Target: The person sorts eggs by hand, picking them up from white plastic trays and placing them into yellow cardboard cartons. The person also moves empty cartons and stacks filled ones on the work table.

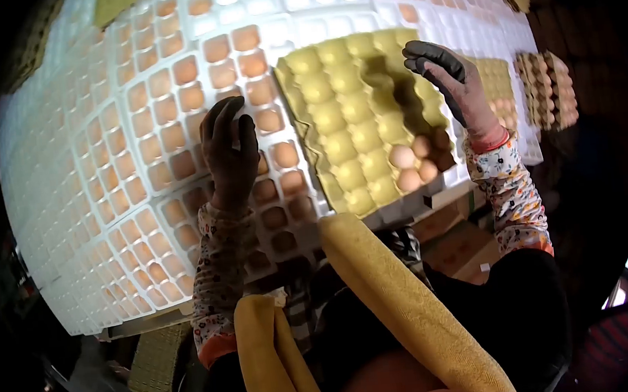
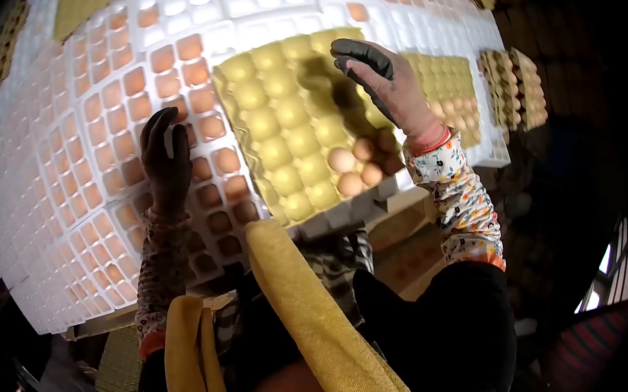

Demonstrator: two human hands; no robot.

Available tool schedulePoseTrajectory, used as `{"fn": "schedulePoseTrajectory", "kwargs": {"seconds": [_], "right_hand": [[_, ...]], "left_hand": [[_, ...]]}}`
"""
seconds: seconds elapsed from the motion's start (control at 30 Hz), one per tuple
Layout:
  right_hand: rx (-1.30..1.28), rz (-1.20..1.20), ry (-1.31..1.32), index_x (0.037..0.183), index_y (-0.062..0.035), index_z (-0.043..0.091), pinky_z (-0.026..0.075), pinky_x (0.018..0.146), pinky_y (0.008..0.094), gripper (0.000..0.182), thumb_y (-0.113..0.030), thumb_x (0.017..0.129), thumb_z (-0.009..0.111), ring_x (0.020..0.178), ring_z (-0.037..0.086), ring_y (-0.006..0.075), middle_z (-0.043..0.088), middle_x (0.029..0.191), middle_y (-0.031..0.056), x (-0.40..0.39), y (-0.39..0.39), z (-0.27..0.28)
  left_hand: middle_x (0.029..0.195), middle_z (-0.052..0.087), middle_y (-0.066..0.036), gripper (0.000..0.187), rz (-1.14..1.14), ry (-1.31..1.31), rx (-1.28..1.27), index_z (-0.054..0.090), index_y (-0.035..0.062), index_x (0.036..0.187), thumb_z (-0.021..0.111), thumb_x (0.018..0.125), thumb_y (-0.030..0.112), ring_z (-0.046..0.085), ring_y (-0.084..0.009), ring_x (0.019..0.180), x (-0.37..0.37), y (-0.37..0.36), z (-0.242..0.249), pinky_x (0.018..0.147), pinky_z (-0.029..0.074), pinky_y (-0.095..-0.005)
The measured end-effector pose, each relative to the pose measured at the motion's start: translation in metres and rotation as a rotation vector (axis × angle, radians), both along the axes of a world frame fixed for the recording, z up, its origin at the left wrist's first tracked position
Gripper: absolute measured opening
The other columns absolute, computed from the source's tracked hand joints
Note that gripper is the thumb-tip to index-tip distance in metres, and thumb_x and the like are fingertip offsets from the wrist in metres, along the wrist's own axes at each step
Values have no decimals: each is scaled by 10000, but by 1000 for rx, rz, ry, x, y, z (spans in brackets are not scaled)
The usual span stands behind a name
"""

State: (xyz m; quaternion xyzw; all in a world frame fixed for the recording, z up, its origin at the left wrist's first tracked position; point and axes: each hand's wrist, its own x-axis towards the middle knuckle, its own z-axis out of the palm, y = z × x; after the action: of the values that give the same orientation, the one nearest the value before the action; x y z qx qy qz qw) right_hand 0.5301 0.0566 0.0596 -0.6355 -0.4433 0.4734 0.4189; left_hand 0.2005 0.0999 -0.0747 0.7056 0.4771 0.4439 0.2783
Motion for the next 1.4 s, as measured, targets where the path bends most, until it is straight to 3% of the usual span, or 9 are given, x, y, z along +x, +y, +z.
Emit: {"fn": "schedulePoseTrajectory", "kwargs": {"seconds": [0.33,0.47,0.53,0.63,0.77,0.9,1.07,1.2,1.4], "right_hand": [[236,635,-1007,1296,-159,522,478,926,428,559,-247,785,732,1069,573,338,508,1258,147,105,-181,-62],[371,553,-538,1162,-80,565,510,827,400,420,-185,784,715,939,623,318,579,1131,132,121,-164,-77],[166,315,-89,1138,-42,588,509,840,368,381,-151,792,702,927,636,283,612,1098,133,140,-165,-83],[627,281,-237,1131,-21,605,500,868,332,377,-193,808,698,968,630,266,615,1105,159,173,-146,-116],[258,509,-470,1243,-79,557,500,897,367,469,-213,810,678,1030,619,303,616,1159,141,134,-123,-75],[514,621,-660,1314,-81,518,530,822,384,525,-185,823,673,937,645,275,637,1095,137,131,-112,-100],[-256,325,616,1283,-40,548,534,729,314,463,-147,848,665,840,620,168,622,1000,87,155,-132,-48],[110,763,-670,1110,-102,613,506,871,390,457,-344,752,763,1002,597,342,516,1248,156,96,-134,-21],[-48,950,-1248,1203,-126,557,532,829,413,532,-339,754,747,1097,524,365,401,1375,173,36,-127,-28]], "left_hand": [[1032,591,-108,561,-731,1007,-82,553,61,1201,741,713,263,586,-299,945,190,-109,68,793,510,-425],[983,620,-130,477,-420,485,-278,578,94,1232,687,804,271,649,-269,919,180,-118,82,805,525,-362],[987,649,-83,319,-84,-502,-876,639,4,1102,640,871,224,629,-161,844,180,-123,91,746,511,-281],[956,658,-93,317,-86,-354,-847,637,-7,1068,602,906,263,624,-150,797,189,-113,90,701,514,-274],[1054,603,-183,447,-319,946,-419,679,92,1093,733,767,393,611,-314,977,239,-121,90,870,481,-411],[992,628,-176,397,-233,436,-560,675,63,1033,706,798,381,642,-254,888,216,-120,93,777,514,-365],[956,623,-102,390,-235,-655,-1066,563,67,1207,651,837,154,641,-176,785,160,-129,100,665,560,-292],[1044,523,-100,445,-444,1089,-185,671,130,1022,759,725,450,595,-263,964,192,-139,115,766,553,-351],[1144,510,-183,484,-655,720,-44,669,66,1012,737,737,458,566,-347,961,156,-129,82,784,521,-418]]}}
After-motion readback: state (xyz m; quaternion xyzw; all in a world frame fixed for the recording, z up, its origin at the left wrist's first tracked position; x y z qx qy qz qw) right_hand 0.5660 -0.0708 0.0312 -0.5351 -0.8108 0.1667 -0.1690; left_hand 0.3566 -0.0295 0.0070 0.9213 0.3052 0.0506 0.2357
